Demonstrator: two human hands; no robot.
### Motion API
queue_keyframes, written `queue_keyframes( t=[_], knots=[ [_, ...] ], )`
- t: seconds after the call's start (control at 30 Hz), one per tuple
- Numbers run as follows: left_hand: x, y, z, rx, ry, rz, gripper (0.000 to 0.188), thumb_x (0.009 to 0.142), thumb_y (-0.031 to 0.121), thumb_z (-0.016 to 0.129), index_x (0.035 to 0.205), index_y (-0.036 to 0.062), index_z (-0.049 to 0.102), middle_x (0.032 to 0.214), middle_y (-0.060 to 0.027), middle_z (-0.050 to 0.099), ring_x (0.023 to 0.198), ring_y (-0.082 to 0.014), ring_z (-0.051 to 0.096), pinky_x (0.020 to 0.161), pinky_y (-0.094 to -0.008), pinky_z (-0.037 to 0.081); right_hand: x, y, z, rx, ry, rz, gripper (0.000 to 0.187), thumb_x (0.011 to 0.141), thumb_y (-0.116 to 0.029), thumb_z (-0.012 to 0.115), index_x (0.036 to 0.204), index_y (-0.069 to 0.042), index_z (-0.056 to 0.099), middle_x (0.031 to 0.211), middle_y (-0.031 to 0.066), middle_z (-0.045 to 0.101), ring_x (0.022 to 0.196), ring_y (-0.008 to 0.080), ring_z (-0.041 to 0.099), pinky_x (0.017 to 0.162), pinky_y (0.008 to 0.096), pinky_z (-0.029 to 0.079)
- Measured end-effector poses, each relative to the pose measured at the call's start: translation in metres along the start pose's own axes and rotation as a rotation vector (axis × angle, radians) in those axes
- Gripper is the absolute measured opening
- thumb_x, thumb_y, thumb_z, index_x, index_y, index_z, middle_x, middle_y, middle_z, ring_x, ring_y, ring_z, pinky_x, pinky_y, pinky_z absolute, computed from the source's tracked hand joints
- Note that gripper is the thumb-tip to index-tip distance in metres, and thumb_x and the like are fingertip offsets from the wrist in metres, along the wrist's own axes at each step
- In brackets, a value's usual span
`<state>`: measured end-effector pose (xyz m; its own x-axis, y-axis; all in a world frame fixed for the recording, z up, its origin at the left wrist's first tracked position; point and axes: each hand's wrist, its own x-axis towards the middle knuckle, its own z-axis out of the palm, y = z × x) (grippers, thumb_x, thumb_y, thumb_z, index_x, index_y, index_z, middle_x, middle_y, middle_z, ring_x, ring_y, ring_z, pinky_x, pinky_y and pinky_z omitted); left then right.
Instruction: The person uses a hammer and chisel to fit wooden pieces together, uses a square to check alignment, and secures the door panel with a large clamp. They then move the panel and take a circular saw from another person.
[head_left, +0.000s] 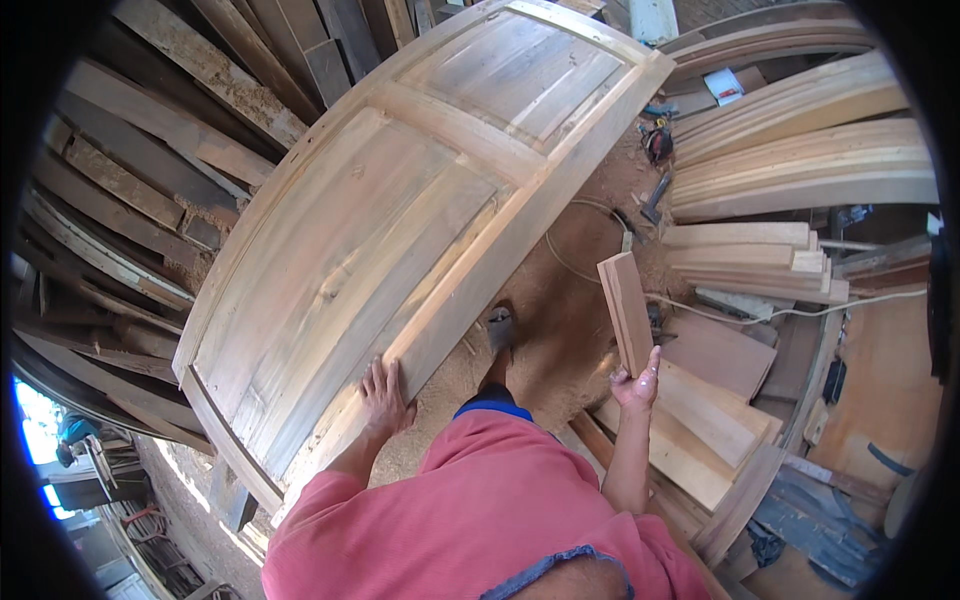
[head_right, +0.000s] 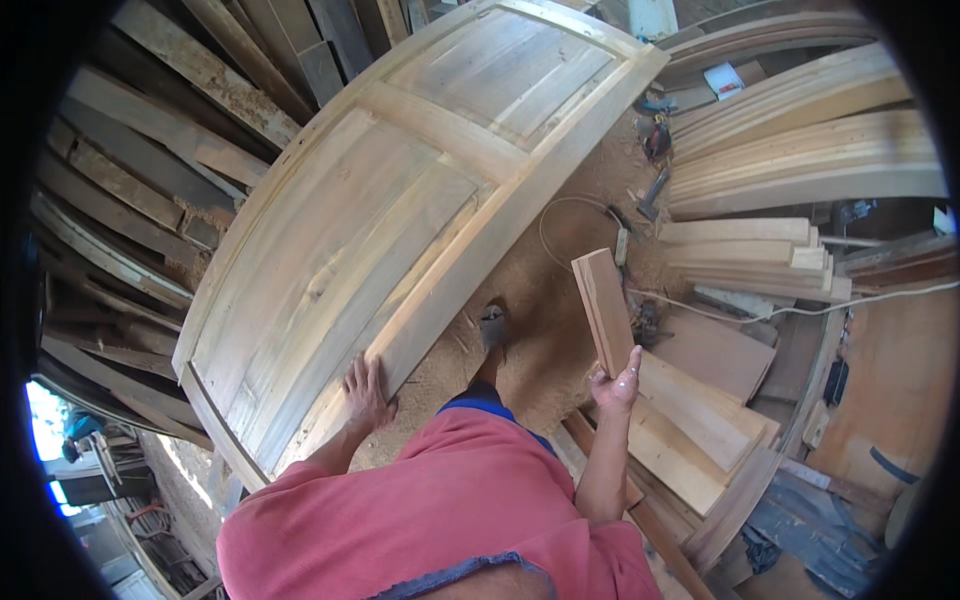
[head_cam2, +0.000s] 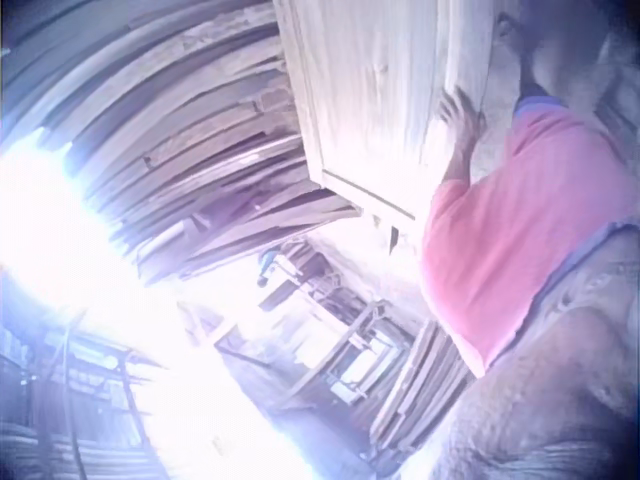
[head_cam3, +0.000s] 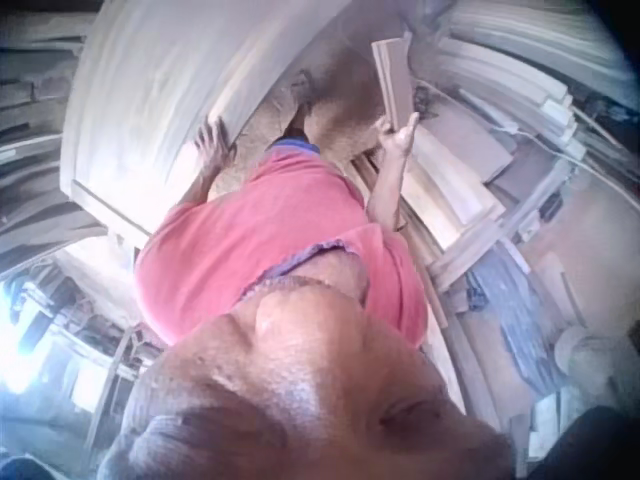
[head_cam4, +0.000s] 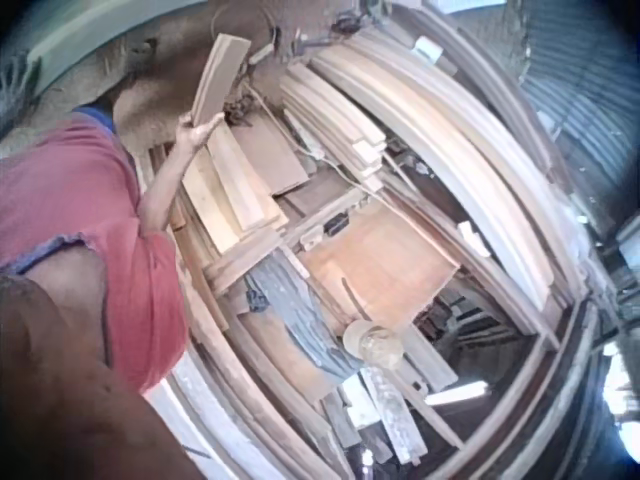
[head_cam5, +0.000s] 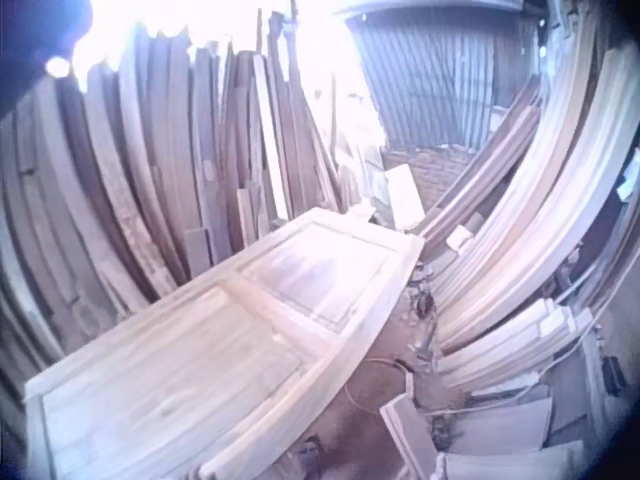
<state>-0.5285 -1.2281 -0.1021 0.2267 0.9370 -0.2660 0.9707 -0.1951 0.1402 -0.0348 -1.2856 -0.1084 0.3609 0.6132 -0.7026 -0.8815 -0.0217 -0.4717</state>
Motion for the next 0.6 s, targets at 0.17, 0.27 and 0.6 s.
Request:
queue_keyframes(
  t=[0.17, 0.27, 0.6],
  knots=[
    [-0.004, -0.016, 0.019, 0.025, 0.022, 0.024, 0.098, 0.079, 0.053, 0.067, 0.154, 0.0050, 0.026, 0.158, -0.0328, 0.016, 0.142, -0.0524, 0.021, 0.114, -0.0659, 0.016, 0.092, -0.014, 0.105, -0.063, -0.037, -0.050, 0.050, 0.090, -0.064, 0.062, 0.097, -0.015, 0.062, 0.063, 0.0024, 0.055, 0.043, 0.0181, 0.049, 0.042, 0.0311, 0.038],
    [0.043, -0.007, 0.017, -0.100, 0.031, 0.102, 0.088, 0.085, 0.055, 0.060, 0.151, 0.0041, 0.031, 0.158, -0.0328, 0.018, 0.143, -0.0521, 0.022, 0.114, -0.0662, 0.015, 0.141, -0.027, 0.156, -0.175, 0.030, -0.020, 0.046, 0.091, -0.061, 0.063, 0.109, -0.019, 0.063, 0.071, 0.0038, 0.059, 0.049, 0.0199, 0.054, 0.044, 0.0296, 0.047],
    [0.381, 0.174, -0.042, -0.270, 0.126, 0.154, 0.069, 0.094, 0.042, 0.051, 0.150, 0.0033, 0.039, 0.160, -0.0282, 0.024, 0.150, -0.0455, 0.018, 0.122, -0.0579, 0.011, 0.217, -0.056, 0.228, -0.524, -0.051, 0.017, 0.046, 0.092, -0.061, 0.061, 0.112, -0.020, 0.063, 0.084, 0.0021, 0.063, 0.058, 0.0172, 0.056, 0.047, 0.0275, 0.046]
  ],
)
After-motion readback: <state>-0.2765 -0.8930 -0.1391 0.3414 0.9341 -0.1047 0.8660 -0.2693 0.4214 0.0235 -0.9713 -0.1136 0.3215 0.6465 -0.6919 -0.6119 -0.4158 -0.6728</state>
